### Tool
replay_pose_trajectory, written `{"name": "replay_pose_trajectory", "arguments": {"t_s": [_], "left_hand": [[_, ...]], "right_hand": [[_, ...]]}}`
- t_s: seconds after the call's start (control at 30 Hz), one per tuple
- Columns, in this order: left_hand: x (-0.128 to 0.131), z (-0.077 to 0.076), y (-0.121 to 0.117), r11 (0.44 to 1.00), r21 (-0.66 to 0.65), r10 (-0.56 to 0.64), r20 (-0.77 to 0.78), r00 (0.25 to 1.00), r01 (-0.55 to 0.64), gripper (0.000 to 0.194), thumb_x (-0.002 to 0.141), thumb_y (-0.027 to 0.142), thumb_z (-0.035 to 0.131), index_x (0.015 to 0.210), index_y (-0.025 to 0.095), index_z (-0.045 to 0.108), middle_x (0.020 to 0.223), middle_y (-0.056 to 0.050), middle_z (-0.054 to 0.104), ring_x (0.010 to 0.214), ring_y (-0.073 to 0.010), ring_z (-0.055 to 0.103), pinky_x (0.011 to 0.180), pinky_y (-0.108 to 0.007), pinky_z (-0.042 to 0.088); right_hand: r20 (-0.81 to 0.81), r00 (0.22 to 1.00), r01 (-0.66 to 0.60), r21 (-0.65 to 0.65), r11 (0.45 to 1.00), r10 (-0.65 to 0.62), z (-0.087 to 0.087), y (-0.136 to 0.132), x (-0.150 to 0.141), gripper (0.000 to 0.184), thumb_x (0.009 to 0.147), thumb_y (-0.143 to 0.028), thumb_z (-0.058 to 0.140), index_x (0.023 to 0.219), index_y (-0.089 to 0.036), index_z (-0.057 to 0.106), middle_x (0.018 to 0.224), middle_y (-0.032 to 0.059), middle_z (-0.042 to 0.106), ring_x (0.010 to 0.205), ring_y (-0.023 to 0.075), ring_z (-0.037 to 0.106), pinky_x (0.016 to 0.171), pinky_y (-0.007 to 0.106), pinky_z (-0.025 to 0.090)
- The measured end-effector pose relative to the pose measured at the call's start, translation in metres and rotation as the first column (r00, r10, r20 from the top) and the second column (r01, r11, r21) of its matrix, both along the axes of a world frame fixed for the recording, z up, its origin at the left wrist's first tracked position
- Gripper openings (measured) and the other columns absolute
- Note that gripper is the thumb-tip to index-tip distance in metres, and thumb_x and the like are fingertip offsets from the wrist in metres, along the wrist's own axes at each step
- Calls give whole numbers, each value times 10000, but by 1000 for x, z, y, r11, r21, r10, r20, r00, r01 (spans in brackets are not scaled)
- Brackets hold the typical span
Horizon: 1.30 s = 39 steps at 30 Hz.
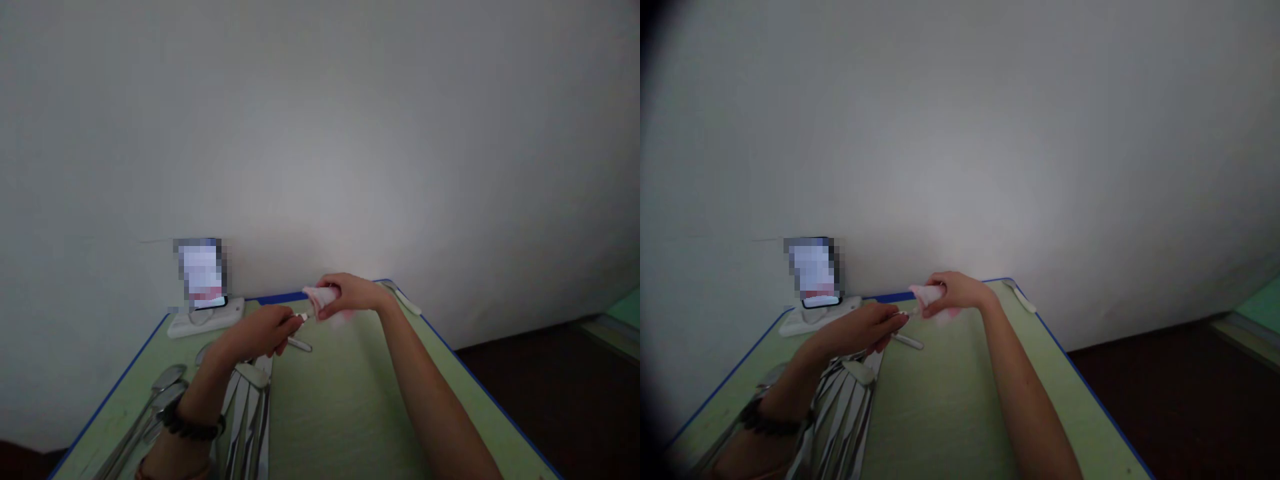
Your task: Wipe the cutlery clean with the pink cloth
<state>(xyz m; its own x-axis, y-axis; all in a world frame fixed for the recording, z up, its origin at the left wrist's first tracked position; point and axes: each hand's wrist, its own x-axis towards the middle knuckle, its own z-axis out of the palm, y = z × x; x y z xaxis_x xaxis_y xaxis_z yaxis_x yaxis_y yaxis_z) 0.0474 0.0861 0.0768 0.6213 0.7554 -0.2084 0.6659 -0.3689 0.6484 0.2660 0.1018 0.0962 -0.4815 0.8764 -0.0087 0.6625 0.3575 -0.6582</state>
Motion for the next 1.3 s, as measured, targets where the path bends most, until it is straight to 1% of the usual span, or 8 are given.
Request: {"name": "replay_pose_trajectory", "arguments": {"t_s": [0.1, 0.2, 0.33, 0.4, 0.43, 0.77, 1.03, 1.3], "left_hand": [[-1, -2, 2, 1000, -26, -9, 61, 998, 11, 406, 863, 504, 343, 605, 202, 427, 454, 56, 473, 403, -108, 429, 465, -215, 339], [-5, -9, 11, 997, -78, -1, 123, 992, 11, 433, 831, 536, 384, 559, 201, 425, 410, 65, 427, 377, -101, 388, 453, -218, 336], [-4, -26, 21, 987, -146, 91, 215, 972, -60, 434, 781, 581, 409, 553, 211, 420, 372, 80, 387, 340, -97, 347, 411, -222, 288], [5, -35, 18, 980, -163, 156, 267, 951, -115, 409, 768, 565, 428, 567, 209, 419, 382, 87, 380, 358, -93, 357, 428, -217, 295], [11, -41, 15, 974, -175, 191, 288, 938, -145, 396, 775, 555, 407, 580, 210, 414, 390, 90, 378, 363, -92, 358, 430, -215, 298], [56, -88, -10, 910, -317, 385, 415, 824, -266, 385, 769, 571, 332, 621, 218, 367, 473, 58, 469, 360, -91, 413, 381, -209, 307], [59, -96, -11, 931, -271, 342, 413, 844, -245, 408, 841, 538, 365, 612, 205, 421, 432, 68, 453, 367, -101, 422, 409, -217, 320], [58, -111, 3, 925, -279, 359, 419, 834, -258, 369, 879, 457, 379, 617, 205, 440, 457, 65, 449, 427, -115, 445, 474, -226, 349]], "right_hand": [[-309, 946, 69, -93, 993, -94, -18, -3, 1, 407, 643, -449, 707, 884, -136, 609, 733, -23, 555, 638, 97, 465, 568, 204, 367], [-650, 714, 81, -290, 954, -259, -56, -9, -9, 375, 672, -448, 696, 864, -140, 603, 742, -11, 598, 647, 101, 509, 615, 211, 408], [-849, -66, -1, -525, 851, -524, -104, -13, -19, 286, 777, -482, 576, 773, -197, 590, 721, -26, 632, 685, 110, 574, 688, 241, 473], [-769, -287, -88, -572, 815, -571, -115, -12, -18, 214, 824, -409, 542, 767, -210, 598, 747, -32, 660, 710, 113, 604, 722, 263, 491], [-740, -318, -122, -587, 800, -592, -117, -12, -17, 219, 841, -399, 520, 781, -208, 608, 752, -21, 671, 706, 121, 613, 707, 270, 498], [-725, -278, -231, -586, 777, -630, -116, -10, -6, 242, 829, -387, 512, 869, -187, 642, 721, 5, 697, 604, 140, 629, 549, 265, 501], [-697, -223, -277, -625, 729, -682, -118, 1, -8, 178, 806, -232, 508, 905, -152, 632, 855, 44, 712, 792, 158, 666, 768, 305, 527], [-666, -186, -257, -676, 690, -722, -130, 26, -14, 297, 890, -278, 390, 948, -144, 648, 865, 47, 714, 838, 153, 652, 876, 304, 477]]}}
